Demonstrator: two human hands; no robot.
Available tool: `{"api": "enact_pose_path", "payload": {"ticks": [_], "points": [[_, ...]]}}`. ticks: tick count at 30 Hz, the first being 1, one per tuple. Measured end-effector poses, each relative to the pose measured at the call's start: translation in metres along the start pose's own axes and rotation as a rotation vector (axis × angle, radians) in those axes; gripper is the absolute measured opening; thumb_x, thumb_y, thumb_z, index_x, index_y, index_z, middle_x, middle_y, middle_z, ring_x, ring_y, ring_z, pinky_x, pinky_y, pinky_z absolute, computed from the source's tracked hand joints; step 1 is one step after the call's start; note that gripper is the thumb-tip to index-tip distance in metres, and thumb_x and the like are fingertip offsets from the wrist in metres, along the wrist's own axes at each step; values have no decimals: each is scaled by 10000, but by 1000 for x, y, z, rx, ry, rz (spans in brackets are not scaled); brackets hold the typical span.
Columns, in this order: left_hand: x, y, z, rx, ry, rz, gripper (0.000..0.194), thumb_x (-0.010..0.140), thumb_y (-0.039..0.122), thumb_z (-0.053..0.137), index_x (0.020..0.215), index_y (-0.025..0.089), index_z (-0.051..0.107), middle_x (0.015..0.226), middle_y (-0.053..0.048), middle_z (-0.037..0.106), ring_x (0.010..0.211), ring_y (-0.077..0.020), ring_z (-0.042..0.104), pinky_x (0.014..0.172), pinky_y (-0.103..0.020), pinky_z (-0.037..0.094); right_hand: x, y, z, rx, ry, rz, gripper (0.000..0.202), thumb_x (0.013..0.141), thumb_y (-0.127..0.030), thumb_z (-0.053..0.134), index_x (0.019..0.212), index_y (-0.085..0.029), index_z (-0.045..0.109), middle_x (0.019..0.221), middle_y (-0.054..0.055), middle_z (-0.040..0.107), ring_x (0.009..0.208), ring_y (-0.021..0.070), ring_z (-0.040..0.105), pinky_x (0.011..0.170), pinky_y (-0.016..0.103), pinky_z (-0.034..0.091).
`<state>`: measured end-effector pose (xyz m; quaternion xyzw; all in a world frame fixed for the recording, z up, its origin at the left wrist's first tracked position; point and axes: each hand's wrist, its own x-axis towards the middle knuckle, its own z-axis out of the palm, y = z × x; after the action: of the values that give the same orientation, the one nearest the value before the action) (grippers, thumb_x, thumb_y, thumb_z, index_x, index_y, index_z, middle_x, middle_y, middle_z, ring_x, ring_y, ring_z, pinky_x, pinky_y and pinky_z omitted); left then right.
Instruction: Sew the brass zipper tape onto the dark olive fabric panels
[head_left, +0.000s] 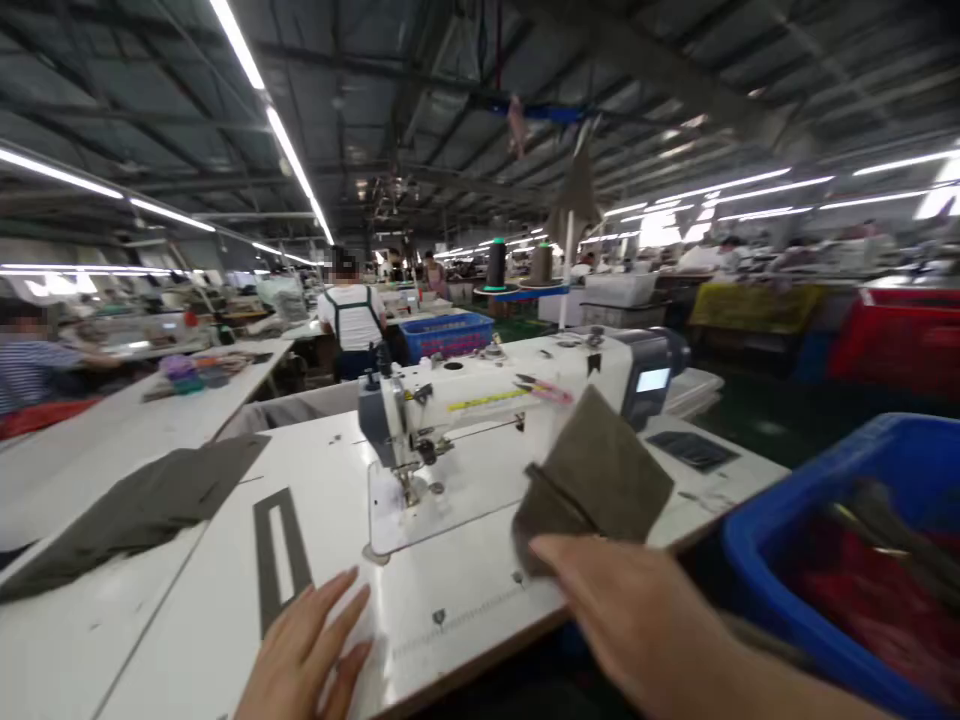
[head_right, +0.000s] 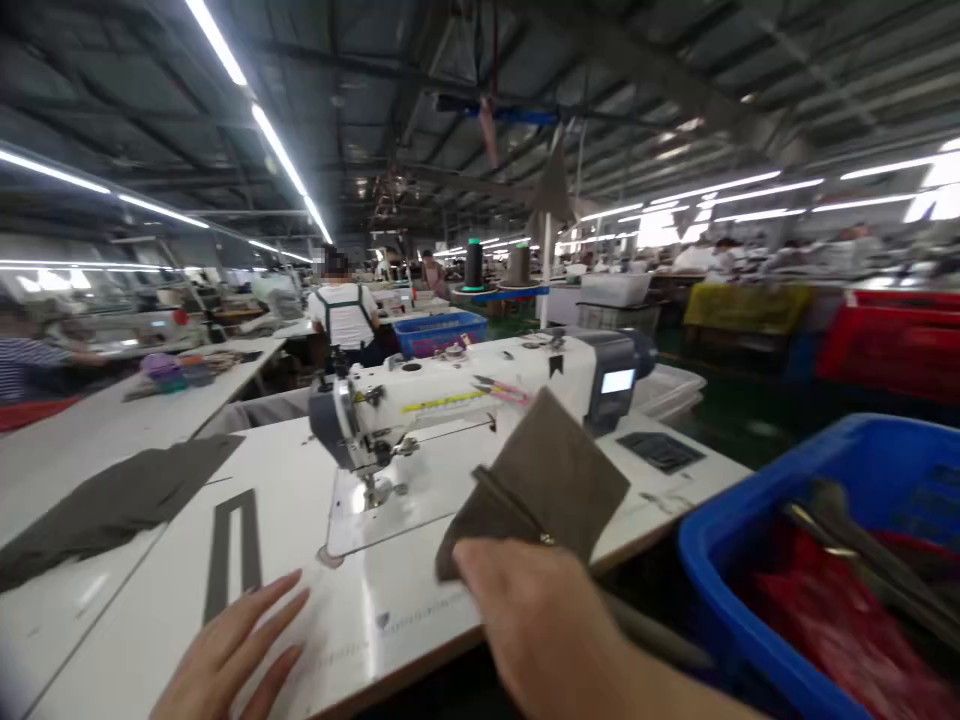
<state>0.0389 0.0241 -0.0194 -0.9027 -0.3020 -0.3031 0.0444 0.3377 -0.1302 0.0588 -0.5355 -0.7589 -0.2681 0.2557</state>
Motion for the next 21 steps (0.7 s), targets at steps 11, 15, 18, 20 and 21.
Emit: {"api": "enact_pose_path", "payload": {"ticks": [11,15,18,20,21], "points": [[32,40,-19,-208,-48,190,290,881,94,416,1060,225,603,1040,-69,651,972,-198,594,901,-391,458,-29,11,49,448,-124,141,285,1001,-203,328,930,-197,603,929,60,563,818,238,565,694,327,499],[71,63,14,-324,-137,197,159,845,114,551,955,204,622,960,-41,626,908,-185,559,819,-346,435,-42,31,69,498,-146,239,313,1034,-323,354,928,-201,621,943,66,529,854,255,539,704,362,485],[91,72,36,-277,-272,187,128,801,169,651,920,200,616,963,-30,597,919,-196,531,820,-352,406,-52,28,83,509,-142,290,369,1048,-397,340,929,-208,633,957,73,505,886,267,522,727,382,473],[97,71,45,-240,-350,197,98,796,203,669,877,197,613,950,-21,583,914,-191,523,816,-348,391,-56,26,88,509,-129,319,406,1056,-436,328,922,-213,640,960,76,497,891,269,516,731,384,466],[98,70,48,-233,-375,200,87,798,216,672,857,196,611,944,-16,578,911,-186,521,816,-345,384,-58,27,89,508,-127,326,423,1059,-455,325,918,-216,643,961,77,495,887,268,515,731,384,464]]}}
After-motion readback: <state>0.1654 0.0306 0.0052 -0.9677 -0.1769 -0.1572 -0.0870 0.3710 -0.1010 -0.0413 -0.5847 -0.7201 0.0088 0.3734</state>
